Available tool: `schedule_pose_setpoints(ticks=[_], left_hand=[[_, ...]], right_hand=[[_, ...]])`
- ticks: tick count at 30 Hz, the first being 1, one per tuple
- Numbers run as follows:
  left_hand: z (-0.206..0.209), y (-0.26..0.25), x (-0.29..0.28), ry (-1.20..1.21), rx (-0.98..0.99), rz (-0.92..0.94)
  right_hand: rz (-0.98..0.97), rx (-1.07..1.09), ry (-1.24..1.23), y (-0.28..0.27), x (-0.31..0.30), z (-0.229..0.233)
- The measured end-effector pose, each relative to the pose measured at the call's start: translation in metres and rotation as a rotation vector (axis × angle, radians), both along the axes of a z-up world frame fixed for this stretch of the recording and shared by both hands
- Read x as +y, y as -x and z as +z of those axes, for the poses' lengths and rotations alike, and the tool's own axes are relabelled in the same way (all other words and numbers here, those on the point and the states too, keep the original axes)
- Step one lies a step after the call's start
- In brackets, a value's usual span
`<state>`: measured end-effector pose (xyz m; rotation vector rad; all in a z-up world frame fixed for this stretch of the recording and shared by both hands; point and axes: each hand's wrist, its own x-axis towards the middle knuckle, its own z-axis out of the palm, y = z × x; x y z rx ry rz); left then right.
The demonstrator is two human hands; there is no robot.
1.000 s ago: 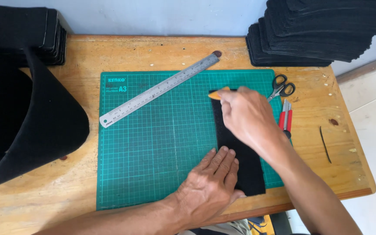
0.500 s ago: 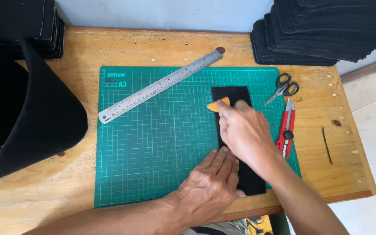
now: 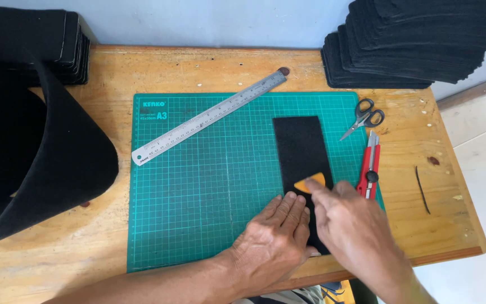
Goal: Measuring and cutting a strip of black material using a ruler and utility knife on a cutting mat.
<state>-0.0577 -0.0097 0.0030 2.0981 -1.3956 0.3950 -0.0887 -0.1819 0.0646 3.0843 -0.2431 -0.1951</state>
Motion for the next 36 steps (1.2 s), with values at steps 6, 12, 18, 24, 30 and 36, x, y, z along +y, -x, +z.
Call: schedule_pose_setpoints(ticks=[6, 12, 18, 24, 30, 36], left_hand=[[-0.004, -0.002, -0.003, -0.028, -0.012, -0.011], [-0.003, -0.002, -0.001, -0.058, -0.047, -0.008], [-0.003, -0.001, -0.001, -0.044, -0.047, -0.007], [-0.009, -0.003, -0.003, -0.038, -0.041, -0.008], [-0.006, -0.004, -0.004, -0.067, -0.101, 0.003], [-0.007, -0.005, -0.002, -0.042, -0.072, -0.034]], right_hand=[[0.020, -0.073, -0.098, -0.034, -0.007, -0.017], [0.046, -0.245, -0.092, -0.146, -0.037, -0.044], [0.041, -0.121, -0.214, -0.088, -0.018, 0.014], [-0.121, 0.004, -0.095, 0.029, -0.013, -0.011], [0.009, -0.167, -0.052, -0.022, -0.036, -0.038], [0.030, -0.173, -0.201, -0.125, -0.059, -0.026]])
